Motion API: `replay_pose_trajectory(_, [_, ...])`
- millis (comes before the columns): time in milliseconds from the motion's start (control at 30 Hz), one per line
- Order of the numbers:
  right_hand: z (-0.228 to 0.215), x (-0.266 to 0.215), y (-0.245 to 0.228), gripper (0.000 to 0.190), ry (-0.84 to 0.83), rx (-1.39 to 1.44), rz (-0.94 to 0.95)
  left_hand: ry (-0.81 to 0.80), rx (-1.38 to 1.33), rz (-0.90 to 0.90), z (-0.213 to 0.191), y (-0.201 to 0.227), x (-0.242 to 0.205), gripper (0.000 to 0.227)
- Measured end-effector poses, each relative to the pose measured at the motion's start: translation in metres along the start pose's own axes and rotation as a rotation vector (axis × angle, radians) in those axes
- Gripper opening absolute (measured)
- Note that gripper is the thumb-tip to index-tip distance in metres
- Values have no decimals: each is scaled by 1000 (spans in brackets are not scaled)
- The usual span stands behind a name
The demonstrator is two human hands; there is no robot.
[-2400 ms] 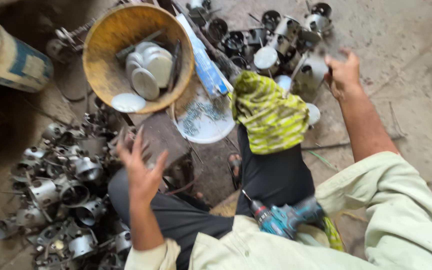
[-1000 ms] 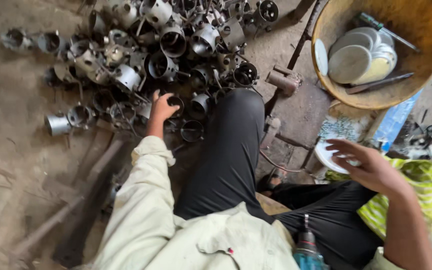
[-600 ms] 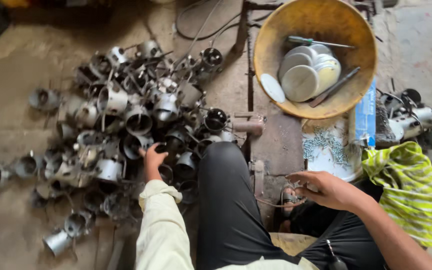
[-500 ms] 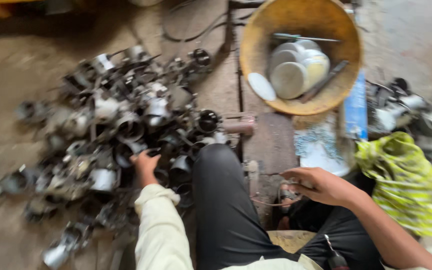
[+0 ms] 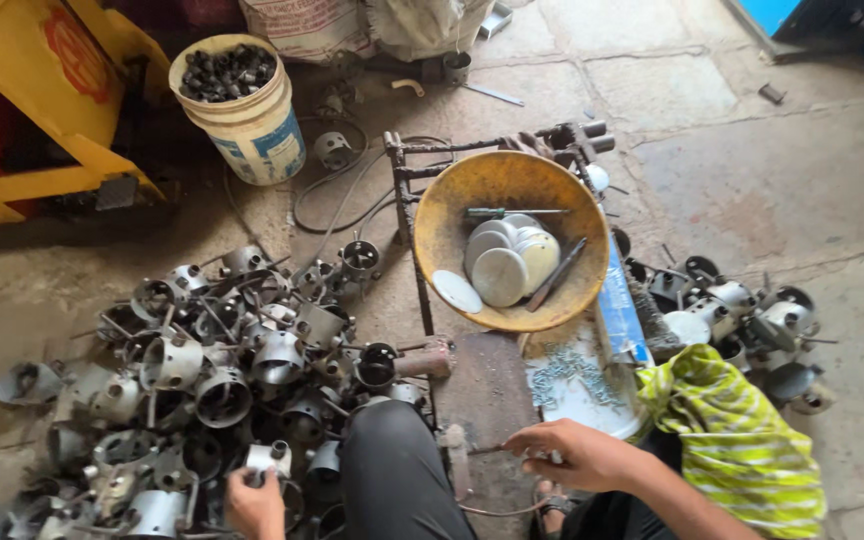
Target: The person sits on the floor and assembles metal parts by attaching circular metal discs to cylindrical housings. They use a cordless drill to drive screws into the discs, securing them to the housings. The person wipes the discs with a cloth before and after drilling, then places the assembled units into a pile.
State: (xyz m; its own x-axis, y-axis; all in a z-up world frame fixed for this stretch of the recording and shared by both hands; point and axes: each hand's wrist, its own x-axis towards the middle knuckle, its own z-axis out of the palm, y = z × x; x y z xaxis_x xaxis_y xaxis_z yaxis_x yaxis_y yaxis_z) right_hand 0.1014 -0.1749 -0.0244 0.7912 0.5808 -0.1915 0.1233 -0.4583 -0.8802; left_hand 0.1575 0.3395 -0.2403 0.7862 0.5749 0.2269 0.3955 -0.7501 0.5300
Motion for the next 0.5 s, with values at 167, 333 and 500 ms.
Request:
replay_pose_trajectory(167, [3,-5,23,36,38,51,78,17,-187,-53,-16,61,-1,50])
replay_pose_trajectory(333, [27,3,58,39,426,129,-79,40,-499,194,-66,146,-2,44])
replay_pose_trajectory(500, [17,15,68,41,690,-221,-127,-202,-1251,97,-103,250,-11,39])
